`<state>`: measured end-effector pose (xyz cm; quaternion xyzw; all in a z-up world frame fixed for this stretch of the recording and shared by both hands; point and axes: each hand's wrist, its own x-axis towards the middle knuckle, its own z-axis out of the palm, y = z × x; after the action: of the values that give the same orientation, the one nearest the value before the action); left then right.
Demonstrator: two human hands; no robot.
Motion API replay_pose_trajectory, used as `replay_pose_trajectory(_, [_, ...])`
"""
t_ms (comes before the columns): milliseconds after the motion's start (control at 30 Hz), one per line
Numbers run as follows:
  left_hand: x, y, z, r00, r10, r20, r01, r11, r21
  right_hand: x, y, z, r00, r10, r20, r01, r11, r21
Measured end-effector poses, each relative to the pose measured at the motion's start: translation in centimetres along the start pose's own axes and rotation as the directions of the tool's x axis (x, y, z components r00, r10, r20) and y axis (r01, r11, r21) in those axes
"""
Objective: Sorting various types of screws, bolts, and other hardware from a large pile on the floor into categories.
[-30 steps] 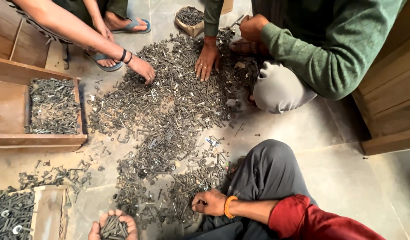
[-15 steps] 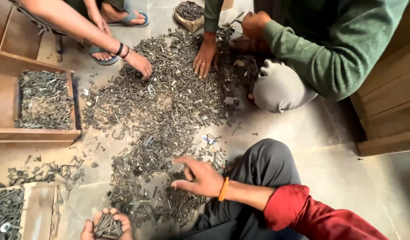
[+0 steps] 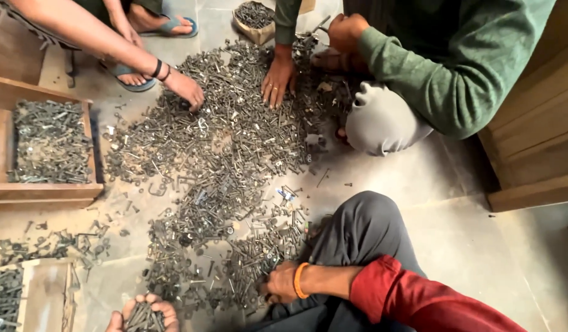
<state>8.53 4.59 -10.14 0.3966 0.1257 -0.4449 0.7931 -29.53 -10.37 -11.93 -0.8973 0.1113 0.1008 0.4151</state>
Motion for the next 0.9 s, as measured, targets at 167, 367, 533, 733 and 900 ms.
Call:
replay_pose_trajectory(167, [-0.4,0.1,0.3,1.000,-0.018,-0.019,0.017,0.999,-0.040,0.2,-0.1,0.3,0.990,0.096,0.107,-0.094,0.995,-0.029])
replay_pose_trajectory(367, [0.0,-0.1,0.2,0.999,0.006,-0.034,-0.005,1.000,0.020,0.0,0.0,0.2,0.996,0.079,0.041,-0.078,0.997,-0.019])
replay_pose_trajectory(533, [0.4,-0.2,-0.4,0.999,0.015,-0.040,-0.014,1.000,0.015,0.2,0.3,0.6,0.996,0.073,0.055,-0.073,0.997,0.004])
replay_pose_trajectory(733, [-2.1,-0.9,3.5,0.995,0.013,-0.096,-0.008,0.999,0.048,-0.5,-0.6,-1.0,0.996,0.070,0.058,-0.072,0.997,0.021])
replay_pose_trajectory(900, [-2.7,-1.2,4.2,0.990,0.069,-0.124,-0.060,0.995,0.074,-0.4,-0.3,-0.4,0.998,0.050,0.035,-0.051,0.998,0.034])
